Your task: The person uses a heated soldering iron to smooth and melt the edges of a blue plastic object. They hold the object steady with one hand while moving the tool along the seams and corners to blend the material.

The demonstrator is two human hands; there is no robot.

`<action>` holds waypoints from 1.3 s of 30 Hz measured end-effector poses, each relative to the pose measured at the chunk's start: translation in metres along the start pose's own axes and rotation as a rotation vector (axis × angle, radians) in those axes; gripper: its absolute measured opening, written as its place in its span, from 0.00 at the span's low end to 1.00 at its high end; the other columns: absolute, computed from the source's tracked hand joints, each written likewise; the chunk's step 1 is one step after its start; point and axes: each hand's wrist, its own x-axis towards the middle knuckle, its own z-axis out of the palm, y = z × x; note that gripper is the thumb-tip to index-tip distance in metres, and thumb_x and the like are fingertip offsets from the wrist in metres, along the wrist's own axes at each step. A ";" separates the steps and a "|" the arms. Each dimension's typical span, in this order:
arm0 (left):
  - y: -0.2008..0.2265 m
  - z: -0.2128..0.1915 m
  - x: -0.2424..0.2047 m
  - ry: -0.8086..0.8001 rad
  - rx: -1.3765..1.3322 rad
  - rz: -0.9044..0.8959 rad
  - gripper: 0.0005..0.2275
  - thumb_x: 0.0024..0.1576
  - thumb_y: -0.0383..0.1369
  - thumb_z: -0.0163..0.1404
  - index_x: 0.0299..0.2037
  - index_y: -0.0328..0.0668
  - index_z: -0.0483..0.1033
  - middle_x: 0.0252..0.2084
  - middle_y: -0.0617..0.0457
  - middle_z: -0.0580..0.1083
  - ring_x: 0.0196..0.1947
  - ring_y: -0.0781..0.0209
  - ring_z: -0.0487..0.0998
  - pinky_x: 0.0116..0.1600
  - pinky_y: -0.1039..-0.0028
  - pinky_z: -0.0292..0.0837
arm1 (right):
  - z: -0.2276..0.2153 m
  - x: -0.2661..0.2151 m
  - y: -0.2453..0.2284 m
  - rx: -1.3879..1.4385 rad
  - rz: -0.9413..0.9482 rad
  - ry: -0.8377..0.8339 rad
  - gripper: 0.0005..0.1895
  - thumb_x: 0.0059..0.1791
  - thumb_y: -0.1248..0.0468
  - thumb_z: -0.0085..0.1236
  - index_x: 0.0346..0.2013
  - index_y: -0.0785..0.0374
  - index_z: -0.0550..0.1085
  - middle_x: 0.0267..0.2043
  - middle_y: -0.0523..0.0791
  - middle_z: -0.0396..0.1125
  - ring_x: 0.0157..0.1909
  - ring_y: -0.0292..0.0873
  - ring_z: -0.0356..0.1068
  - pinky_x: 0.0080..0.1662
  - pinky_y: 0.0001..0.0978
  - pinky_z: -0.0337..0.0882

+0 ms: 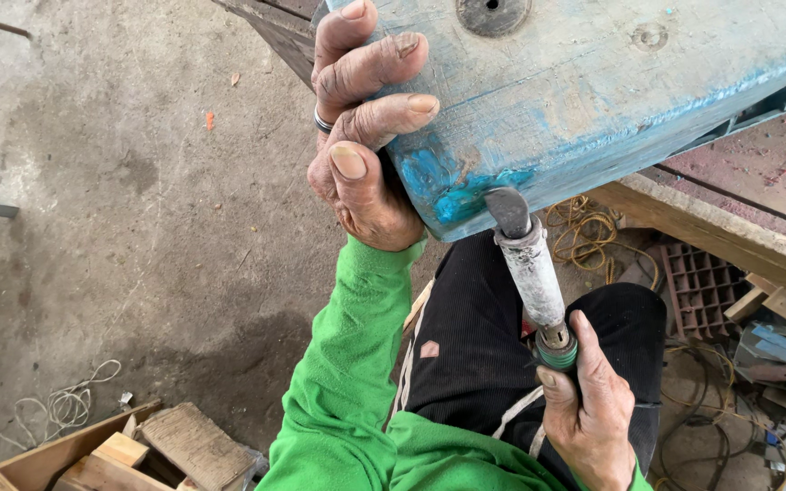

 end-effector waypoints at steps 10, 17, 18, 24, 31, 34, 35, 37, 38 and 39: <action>0.000 0.001 0.004 -0.012 0.013 0.004 0.25 0.69 0.51 0.35 0.40 0.47 0.86 0.54 0.60 0.79 0.71 0.63 0.63 0.75 0.63 0.53 | -0.015 -0.020 -0.032 0.197 0.278 0.042 0.34 0.52 0.60 0.56 0.70 0.72 0.62 0.46 0.50 0.75 0.35 0.35 0.76 0.41 0.26 0.76; 0.010 -0.002 0.003 -0.034 0.030 -0.070 0.26 0.69 0.52 0.35 0.40 0.46 0.86 0.54 0.60 0.78 0.69 0.64 0.61 0.75 0.65 0.53 | -0.031 -0.023 -0.060 0.197 0.375 -0.043 0.33 0.53 0.58 0.52 0.70 0.72 0.61 0.55 0.52 0.73 0.46 0.37 0.74 0.49 0.29 0.72; 0.011 -0.002 0.003 -0.035 0.027 -0.076 0.26 0.69 0.52 0.35 0.40 0.46 0.86 0.54 0.60 0.78 0.69 0.64 0.61 0.75 0.65 0.53 | -0.032 -0.023 -0.062 0.173 0.344 -0.054 0.32 0.54 0.58 0.51 0.70 0.72 0.61 0.57 0.53 0.72 0.51 0.38 0.73 0.53 0.30 0.71; 0.012 -0.005 0.005 -0.056 0.035 -0.085 0.27 0.69 0.54 0.34 0.41 0.46 0.86 0.56 0.60 0.79 0.71 0.62 0.62 0.75 0.64 0.54 | -0.027 -0.028 -0.071 0.152 0.439 -0.139 0.38 0.53 0.57 0.58 0.77 0.65 0.64 0.33 0.43 0.75 0.30 0.32 0.72 0.41 0.24 0.75; 0.010 -0.006 0.005 -0.061 0.042 -0.090 0.28 0.69 0.54 0.33 0.41 0.47 0.86 0.55 0.59 0.79 0.71 0.61 0.62 0.75 0.63 0.53 | -0.040 -0.017 -0.083 0.025 0.438 -0.004 0.35 0.51 0.55 0.53 0.72 0.65 0.62 0.43 0.46 0.77 0.27 0.32 0.73 0.36 0.24 0.74; 0.010 -0.005 0.003 -0.052 0.025 -0.082 0.27 0.69 0.53 0.33 0.42 0.47 0.86 0.54 0.60 0.79 0.71 0.63 0.62 0.76 0.65 0.53 | -0.049 -0.020 -0.088 0.104 0.494 -0.019 0.35 0.51 0.55 0.53 0.72 0.65 0.63 0.48 0.48 0.77 0.27 0.33 0.74 0.34 0.25 0.74; 0.010 -0.006 0.004 -0.056 0.021 -0.077 0.27 0.70 0.53 0.33 0.43 0.47 0.86 0.54 0.61 0.79 0.71 0.65 0.62 0.76 0.66 0.53 | -0.047 -0.021 -0.087 0.097 0.521 -0.036 0.36 0.49 0.55 0.54 0.70 0.64 0.63 0.46 0.49 0.77 0.26 0.34 0.74 0.32 0.26 0.75; 0.011 -0.007 0.005 -0.071 0.019 -0.065 0.26 0.70 0.52 0.33 0.45 0.48 0.86 0.55 0.62 0.79 0.70 0.67 0.62 0.76 0.68 0.53 | -0.049 -0.024 -0.085 0.019 0.547 -0.115 0.37 0.48 0.55 0.56 0.71 0.62 0.63 0.40 0.48 0.76 0.26 0.35 0.73 0.31 0.26 0.76; 0.012 -0.007 0.006 -0.076 0.026 -0.063 0.26 0.71 0.51 0.32 0.45 0.48 0.85 0.55 0.62 0.79 0.70 0.67 0.62 0.76 0.68 0.54 | -0.055 -0.026 -0.085 -0.052 0.547 -0.177 0.36 0.49 0.56 0.57 0.72 0.60 0.64 0.35 0.46 0.75 0.27 0.36 0.72 0.33 0.26 0.76; 0.013 -0.007 0.007 -0.082 0.032 -0.059 0.26 0.71 0.51 0.32 0.46 0.48 0.85 0.55 0.62 0.79 0.70 0.68 0.63 0.76 0.69 0.54 | -0.058 -0.026 -0.084 -0.123 0.544 -0.238 0.35 0.51 0.56 0.58 0.73 0.58 0.65 0.30 0.45 0.74 0.28 0.36 0.70 0.34 0.27 0.76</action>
